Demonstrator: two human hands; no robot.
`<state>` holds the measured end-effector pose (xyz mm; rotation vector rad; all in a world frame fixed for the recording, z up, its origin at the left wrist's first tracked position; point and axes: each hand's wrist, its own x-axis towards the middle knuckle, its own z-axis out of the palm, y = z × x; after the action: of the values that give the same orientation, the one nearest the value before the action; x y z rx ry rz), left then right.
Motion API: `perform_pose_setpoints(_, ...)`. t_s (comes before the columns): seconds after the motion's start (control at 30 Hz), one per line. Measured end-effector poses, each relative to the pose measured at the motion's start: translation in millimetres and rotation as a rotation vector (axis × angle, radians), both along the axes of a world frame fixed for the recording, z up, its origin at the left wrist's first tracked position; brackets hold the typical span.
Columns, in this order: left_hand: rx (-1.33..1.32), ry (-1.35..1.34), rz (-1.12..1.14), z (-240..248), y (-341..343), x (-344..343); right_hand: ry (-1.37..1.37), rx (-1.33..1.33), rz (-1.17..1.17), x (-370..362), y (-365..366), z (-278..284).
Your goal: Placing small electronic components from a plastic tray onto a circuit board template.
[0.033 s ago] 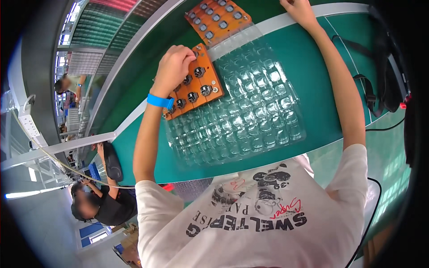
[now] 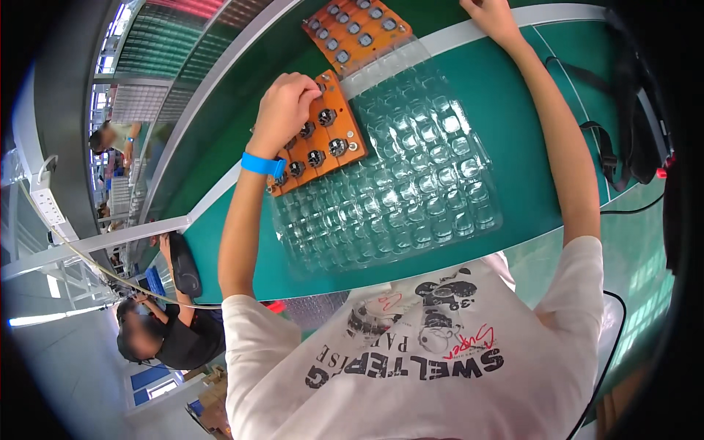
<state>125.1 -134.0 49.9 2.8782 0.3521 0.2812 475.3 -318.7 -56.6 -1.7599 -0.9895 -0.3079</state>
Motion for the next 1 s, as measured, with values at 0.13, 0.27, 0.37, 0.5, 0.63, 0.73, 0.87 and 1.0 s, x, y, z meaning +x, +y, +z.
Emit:
perform_pose_setpoints(0.13,-0.103,-0.064,0.125,-6.2,-3.3,-0.3,0.016,-0.04,-0.029,-0.9,1.6,-0.5)
perform_pose_setpoints(0.27,0.103,-0.043,0.034,-4.9,-7.4,-2.2,-0.014,-0.027,-0.004,-1.8,-2.0,2.9)
perform_pose_setpoints(0.37,0.238,-0.198,-0.042,-17.1,-17.6,0.3,0.042,-0.069,-0.021,-1.6,-8.0,3.6)
perform_pose_setpoints(0.5,0.085,-0.087,-0.05,-6.2,0.6,-9.1,0.017,-0.04,-0.032,-3.5,0.9,4.5)
perform_pose_setpoints(0.63,-0.127,-0.041,0.023,22.8,9.1,-5.5,-0.017,-0.01,-0.004,1.9,0.6,-4.6)
perform_pose_setpoints(0.73,-0.165,-0.199,0.128,29.6,22.2,-22.9,0.0,-0.027,-0.005,6.1,-0.2,-7.5)
perform_pose_setpoints(0.87,-0.058,-0.261,0.398,6.0,69.7,-96.0,0.004,-0.006,0.001,2.9,2.9,-4.9)
perform_pose_setpoints(1.0,-0.431,-0.132,0.703,-16.8,64.0,-148.1,-0.006,-0.007,0.031,-0.1,6.0,-3.9)
